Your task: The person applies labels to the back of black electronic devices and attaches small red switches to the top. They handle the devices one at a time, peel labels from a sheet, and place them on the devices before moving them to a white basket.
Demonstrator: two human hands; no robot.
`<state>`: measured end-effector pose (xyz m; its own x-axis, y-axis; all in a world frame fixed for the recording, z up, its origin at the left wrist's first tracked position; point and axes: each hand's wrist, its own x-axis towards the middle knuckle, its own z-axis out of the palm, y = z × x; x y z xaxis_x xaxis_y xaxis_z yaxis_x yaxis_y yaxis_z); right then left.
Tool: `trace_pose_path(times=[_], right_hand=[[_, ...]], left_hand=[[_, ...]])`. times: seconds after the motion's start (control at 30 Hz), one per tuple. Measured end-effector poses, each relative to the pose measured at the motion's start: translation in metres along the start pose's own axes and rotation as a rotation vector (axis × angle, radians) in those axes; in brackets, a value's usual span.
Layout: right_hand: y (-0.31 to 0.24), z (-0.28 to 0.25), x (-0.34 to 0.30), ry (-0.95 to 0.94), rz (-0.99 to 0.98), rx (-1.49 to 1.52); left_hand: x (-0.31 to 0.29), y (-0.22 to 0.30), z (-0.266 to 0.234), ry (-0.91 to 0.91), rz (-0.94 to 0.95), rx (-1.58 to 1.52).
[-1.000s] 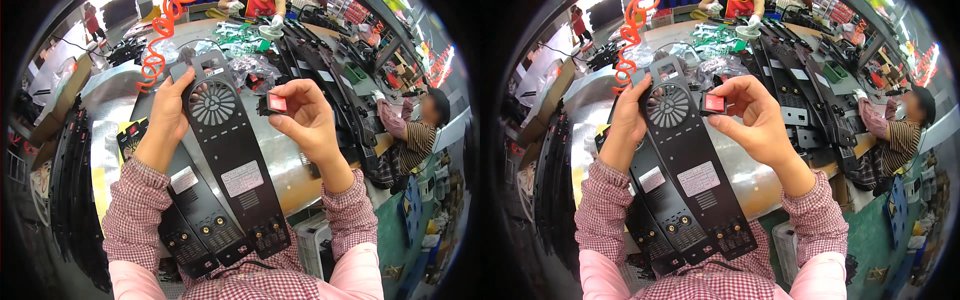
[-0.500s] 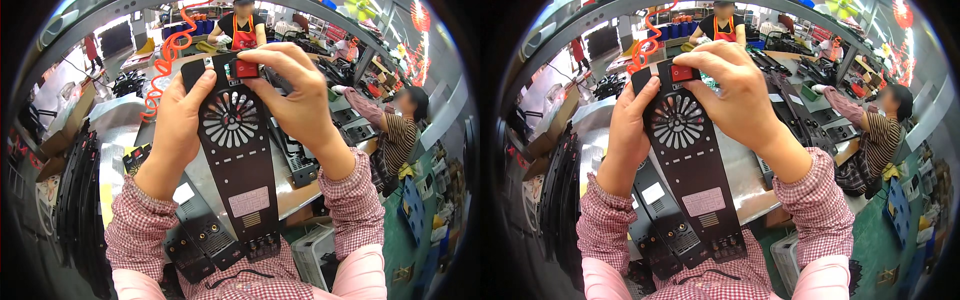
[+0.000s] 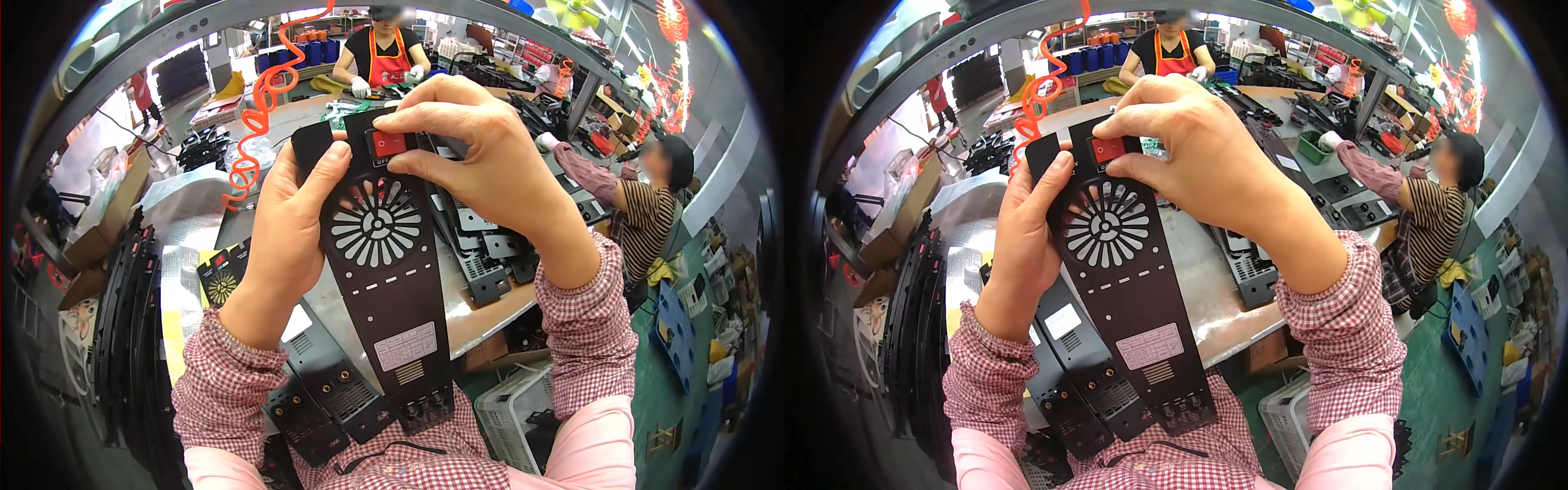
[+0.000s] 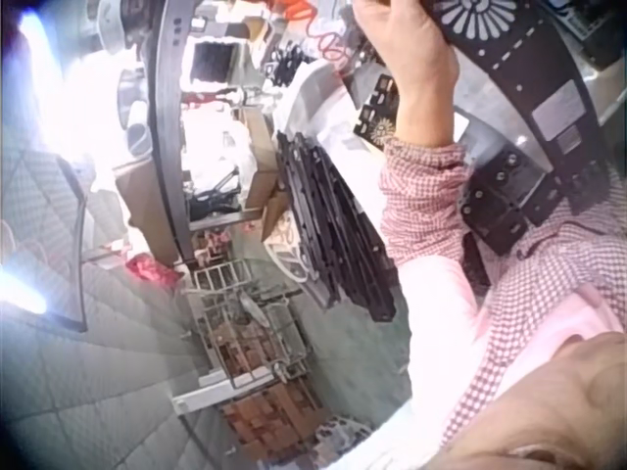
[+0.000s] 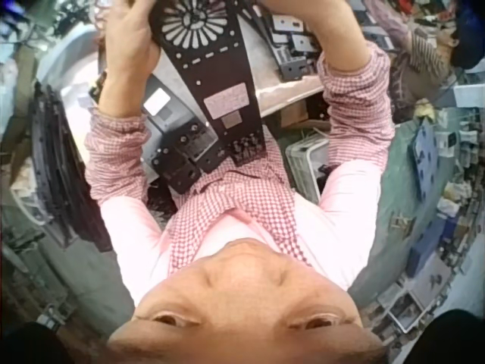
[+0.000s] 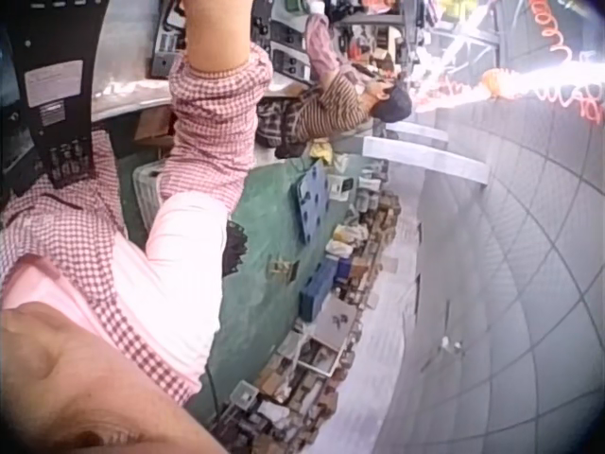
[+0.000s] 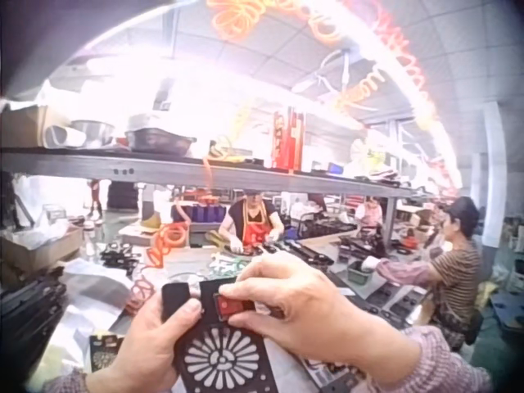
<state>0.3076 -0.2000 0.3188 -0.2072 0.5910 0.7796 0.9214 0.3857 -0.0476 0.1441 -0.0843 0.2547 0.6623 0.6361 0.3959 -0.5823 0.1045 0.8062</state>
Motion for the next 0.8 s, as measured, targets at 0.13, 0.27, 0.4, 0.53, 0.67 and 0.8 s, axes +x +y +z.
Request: trace_pose_path(times=[0.13,0.27,0.4,0.53,0.67,0.8], right_hand=[[0.000,0.004,-0.005,0.045,0.011,0.041],[-0.001,0.005,-0.007,0.086,0.078,0.087],[-0.013,0.011,0.002,-0.051,0.583,0.599],[-0.005,0.030,-0.001,-0.078,0.592,0.933],[-0.019,0.028,0.007,-0.100,0.532,0.903],[-0.029,0.040,0.011,-0.040,0.544,1.097]], left_hand=[[-0.004,0.004,0.006,0.009,-0.018,-0.039],[-0.008,0.008,0.012,0.068,-0.008,0.012],[-0.007,0.025,0.009,0.103,-0.005,0.123],[-0.012,0.036,0.017,0.101,0.011,0.123],[-0.013,0.043,0.014,0.091,0.034,0.161],[-0.019,0.046,0.010,0.154,0.072,0.211]])
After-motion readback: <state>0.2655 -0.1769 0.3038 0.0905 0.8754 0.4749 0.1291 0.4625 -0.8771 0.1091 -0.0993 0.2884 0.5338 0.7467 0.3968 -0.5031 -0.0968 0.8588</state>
